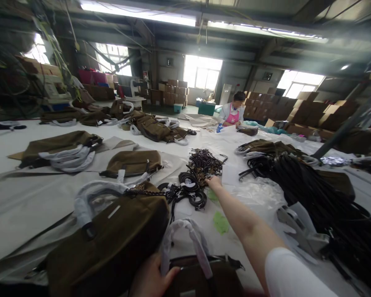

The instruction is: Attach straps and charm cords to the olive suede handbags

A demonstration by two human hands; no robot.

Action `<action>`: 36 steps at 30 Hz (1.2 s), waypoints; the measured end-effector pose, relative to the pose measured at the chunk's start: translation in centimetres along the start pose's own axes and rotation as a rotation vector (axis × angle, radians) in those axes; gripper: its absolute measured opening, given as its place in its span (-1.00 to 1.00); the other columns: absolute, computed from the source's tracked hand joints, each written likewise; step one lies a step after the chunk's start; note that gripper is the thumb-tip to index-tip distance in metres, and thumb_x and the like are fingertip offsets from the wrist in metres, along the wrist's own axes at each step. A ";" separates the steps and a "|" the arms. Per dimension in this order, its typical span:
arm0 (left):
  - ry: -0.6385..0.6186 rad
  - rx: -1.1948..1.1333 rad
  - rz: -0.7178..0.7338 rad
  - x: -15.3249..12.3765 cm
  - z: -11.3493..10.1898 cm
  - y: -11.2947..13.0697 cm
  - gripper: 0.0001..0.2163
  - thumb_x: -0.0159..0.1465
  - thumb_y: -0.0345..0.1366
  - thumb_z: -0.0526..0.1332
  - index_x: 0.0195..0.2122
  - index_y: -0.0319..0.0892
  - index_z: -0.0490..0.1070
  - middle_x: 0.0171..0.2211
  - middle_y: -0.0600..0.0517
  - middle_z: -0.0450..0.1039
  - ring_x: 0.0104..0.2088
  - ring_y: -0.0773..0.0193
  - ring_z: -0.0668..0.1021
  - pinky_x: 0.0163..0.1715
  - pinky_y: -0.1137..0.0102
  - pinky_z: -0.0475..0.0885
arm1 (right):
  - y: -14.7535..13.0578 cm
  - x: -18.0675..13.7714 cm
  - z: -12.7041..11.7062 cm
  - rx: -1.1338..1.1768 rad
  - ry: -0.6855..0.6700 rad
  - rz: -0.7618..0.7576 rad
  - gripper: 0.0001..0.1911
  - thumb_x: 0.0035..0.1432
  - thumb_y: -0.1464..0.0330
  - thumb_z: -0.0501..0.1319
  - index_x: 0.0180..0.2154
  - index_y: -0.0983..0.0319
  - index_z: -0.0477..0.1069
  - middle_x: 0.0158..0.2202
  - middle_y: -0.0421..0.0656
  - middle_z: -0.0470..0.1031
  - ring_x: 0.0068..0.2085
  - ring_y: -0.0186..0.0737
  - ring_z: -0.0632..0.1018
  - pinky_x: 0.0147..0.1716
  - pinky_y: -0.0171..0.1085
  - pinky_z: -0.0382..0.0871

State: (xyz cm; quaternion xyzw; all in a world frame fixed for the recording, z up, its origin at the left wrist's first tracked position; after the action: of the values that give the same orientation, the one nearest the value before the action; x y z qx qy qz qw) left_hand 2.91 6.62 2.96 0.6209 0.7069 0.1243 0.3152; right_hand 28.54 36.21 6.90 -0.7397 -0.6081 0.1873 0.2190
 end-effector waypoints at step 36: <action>0.426 -0.261 0.550 -3.2 -5.5 10.3 -0.58 0.28 -0.24 0.18 0.15 -0.19 0.34 0.12 -0.16 0.42 0.15 0.02 0.43 0.22 0.12 0.27 | -1.2 -20.0 -5.8 0.833 -0.420 -0.385 -0.53 0.00 -0.08 0.30 -0.37 0.21 0.51 -0.49 -0.24 0.48 -0.48 -0.33 0.45 -0.49 -0.33 0.42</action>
State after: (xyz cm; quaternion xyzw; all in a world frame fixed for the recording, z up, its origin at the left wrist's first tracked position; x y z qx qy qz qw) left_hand 7.92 6.78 13.93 0.7026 0.5414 0.4198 0.1925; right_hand 26.90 16.22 12.59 -0.4103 -0.6380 0.5153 0.3990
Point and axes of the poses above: each hand's wrist, its own x-axis towards the middle knuckle, its own z-axis out of the palm, y = z × x, the point moved 2 cm from there along x, towards the middle knuckle
